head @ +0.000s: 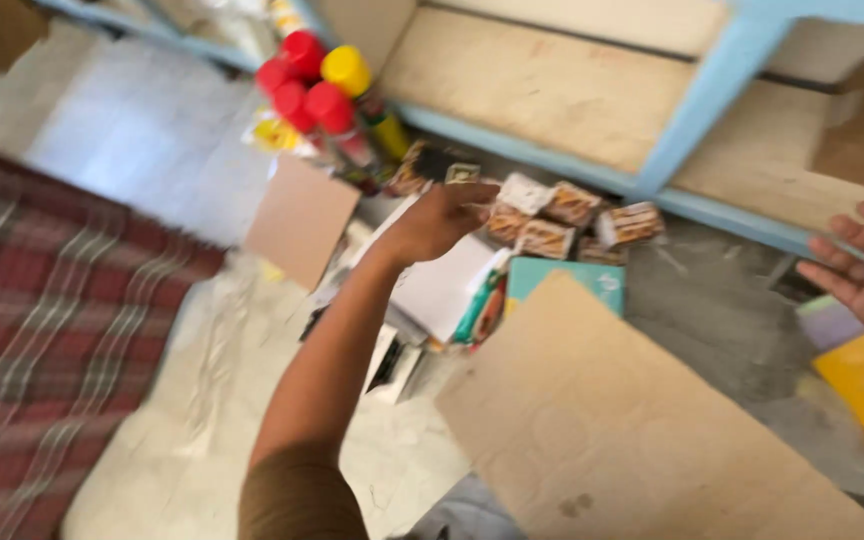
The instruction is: Restocking various retail items from the floor onto shelves.
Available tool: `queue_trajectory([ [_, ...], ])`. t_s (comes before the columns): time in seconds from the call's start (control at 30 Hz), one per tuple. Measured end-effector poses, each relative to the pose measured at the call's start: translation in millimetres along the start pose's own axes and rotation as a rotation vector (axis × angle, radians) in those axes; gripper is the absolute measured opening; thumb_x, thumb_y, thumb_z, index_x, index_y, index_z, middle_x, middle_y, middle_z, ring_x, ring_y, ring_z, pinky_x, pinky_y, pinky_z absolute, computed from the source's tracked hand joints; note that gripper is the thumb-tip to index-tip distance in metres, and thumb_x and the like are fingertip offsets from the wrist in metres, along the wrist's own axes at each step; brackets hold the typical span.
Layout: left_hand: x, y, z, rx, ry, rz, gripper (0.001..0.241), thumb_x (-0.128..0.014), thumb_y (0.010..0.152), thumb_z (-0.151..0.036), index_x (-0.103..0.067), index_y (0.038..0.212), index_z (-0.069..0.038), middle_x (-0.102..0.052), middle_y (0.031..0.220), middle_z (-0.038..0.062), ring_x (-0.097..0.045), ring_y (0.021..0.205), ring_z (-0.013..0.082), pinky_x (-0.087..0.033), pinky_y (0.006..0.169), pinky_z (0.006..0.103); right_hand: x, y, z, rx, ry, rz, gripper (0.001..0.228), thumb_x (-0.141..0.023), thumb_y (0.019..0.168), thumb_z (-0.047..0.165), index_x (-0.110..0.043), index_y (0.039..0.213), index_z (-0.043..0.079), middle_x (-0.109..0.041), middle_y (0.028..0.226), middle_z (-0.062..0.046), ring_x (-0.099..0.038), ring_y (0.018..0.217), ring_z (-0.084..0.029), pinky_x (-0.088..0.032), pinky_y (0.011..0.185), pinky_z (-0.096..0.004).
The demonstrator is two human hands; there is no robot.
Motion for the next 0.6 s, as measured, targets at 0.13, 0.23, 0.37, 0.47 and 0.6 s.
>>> queue_trajectory([
  [0.13, -13, -115, 65, 0.128, -0.109, -0.393, 0.04, -0.067, 0.1, -0.024, -0.066, 0.136, -0.006, -0.073, 0.133, 0.012, -0.073, 0.108, 0.0196, -0.059, 0.09, 0.0315, -123, -95, 7, -0.172, -0.625, 0.095, 0.047, -0.05, 0.107, 0.019, -0.047, 0.154, 0.017, -0.06, 0.136, -0.01, -0.058, 0.13, -0.036, -0.048, 0.108, -0.063],
  [0.23, -40, -182, 101, 0.422, -0.071, -0.485, 0.041, -0.069, 0.094, -0.024, -0.067, 0.132, -0.01, -0.073, 0.128, 0.011, -0.075, 0.101, 0.0231, -0.058, 0.091, 0.0347, -97, -95, -40, -0.211, -0.957, 0.347, 0.051, -0.049, 0.107, 0.016, -0.046, 0.158, 0.013, -0.061, 0.146, -0.011, -0.061, 0.13, -0.033, -0.047, 0.106, -0.059],
  [0.37, -61, -241, 120, 0.632, 0.469, -0.573, 0.071, -0.083, 0.08, -0.044, -0.059, 0.142, -0.016, -0.052, 0.147, 0.019, -0.047, 0.132, 0.0426, -0.043, 0.111, 0.0512, -37, -87, -93, -0.01, -1.186, 0.462, 0.052, -0.051, 0.105, 0.018, -0.049, 0.156, 0.009, -0.067, 0.14, -0.015, -0.07, 0.122, -0.036, -0.058, 0.103, -0.05],
  [0.47, -70, -254, 115, 0.871, 0.529, -0.472, 0.117, -0.094, 0.061, -0.058, -0.034, 0.154, -0.024, -0.021, 0.161, 0.019, -0.021, 0.143, 0.0491, -0.032, 0.111, 0.0626, 39, -48, -129, 0.048, -1.175, 0.441, 0.057, -0.05, 0.104, 0.021, -0.045, 0.16, 0.009, -0.065, 0.139, -0.018, -0.069, 0.12, -0.037, -0.059, 0.101, -0.05],
  [0.6, -80, -259, 142, 0.936, 0.594, -0.457, 0.128, -0.093, 0.059, -0.06, -0.021, 0.161, -0.034, -0.01, 0.166, 0.022, -0.022, 0.143, 0.0514, -0.037, 0.106, 0.0645, -16, -100, -83, -0.151, -1.251, 0.195, 0.061, -0.048, 0.106, 0.024, -0.034, 0.165, 0.013, -0.051, 0.152, -0.018, -0.057, 0.13, -0.041, -0.045, 0.106, -0.059],
])
Point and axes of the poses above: each hand's wrist, its own y-axis towards the middle knuckle, its own x-axis out of the back of the hand, z = x × y, the point moved 2 cm from there along y, towards the middle knuckle
